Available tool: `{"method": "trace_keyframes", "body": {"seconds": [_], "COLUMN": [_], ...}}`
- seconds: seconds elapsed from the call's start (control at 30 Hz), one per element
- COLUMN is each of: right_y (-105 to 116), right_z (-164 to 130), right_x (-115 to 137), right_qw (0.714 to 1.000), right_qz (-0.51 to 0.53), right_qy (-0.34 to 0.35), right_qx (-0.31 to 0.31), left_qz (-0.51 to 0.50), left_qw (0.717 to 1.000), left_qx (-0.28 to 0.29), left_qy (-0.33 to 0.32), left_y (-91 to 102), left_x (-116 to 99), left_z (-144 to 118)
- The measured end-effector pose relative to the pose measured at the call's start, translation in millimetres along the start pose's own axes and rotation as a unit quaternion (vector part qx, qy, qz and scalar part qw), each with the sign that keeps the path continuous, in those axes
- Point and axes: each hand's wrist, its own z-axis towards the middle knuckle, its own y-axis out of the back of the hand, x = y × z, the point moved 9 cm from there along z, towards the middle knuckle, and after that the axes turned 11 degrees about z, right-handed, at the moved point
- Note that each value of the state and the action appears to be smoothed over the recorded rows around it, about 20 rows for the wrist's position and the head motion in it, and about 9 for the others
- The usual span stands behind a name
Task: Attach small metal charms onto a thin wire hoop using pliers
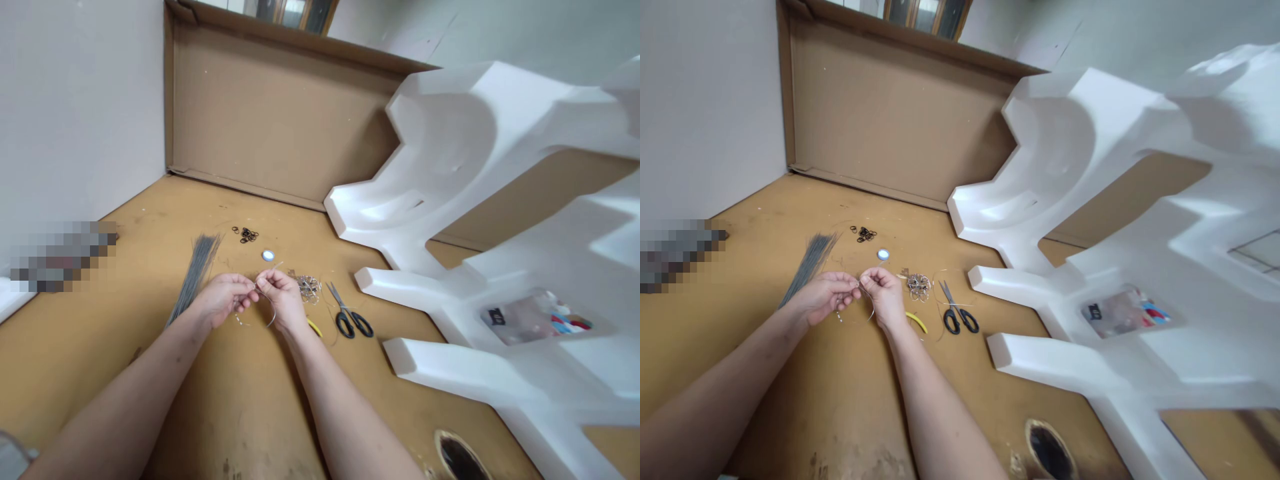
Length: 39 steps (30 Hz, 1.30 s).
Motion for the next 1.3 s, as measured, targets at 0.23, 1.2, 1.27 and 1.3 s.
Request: {"method": "trace_keyframes", "body": {"seconds": [0.23, 1.2, 1.27, 1.3], "right_y": [1.1, 1.7, 1.8, 1.8], "right_z": [0.9, 1.1, 1.2, 1.2], "right_x": [-0.7, -1.9, -1.7, -1.5], "right_qw": [1.0, 1.0, 1.0, 1.0], "right_qz": [-0.009, -0.016, -0.019, -0.021], "right_qy": [0.003, 0.002, 0.004, 0.005], "right_qx": [-0.002, -0.008, -0.008, -0.008], "left_qz": [0.017, 0.027, 0.026, 0.026], "left_qw": [1.0, 0.999, 0.999, 0.999], "left_qx": [-0.01, -0.026, -0.026, -0.027], "left_qy": [0.001, 0.005, 0.007, 0.007], "left_y": [1.0, 2.8, 2.9, 3.0], "left_x": [-1.8, -0.9, -0.7, -0.6], "left_z": [-0.2, -0.4, -0.3, -0.2]}}
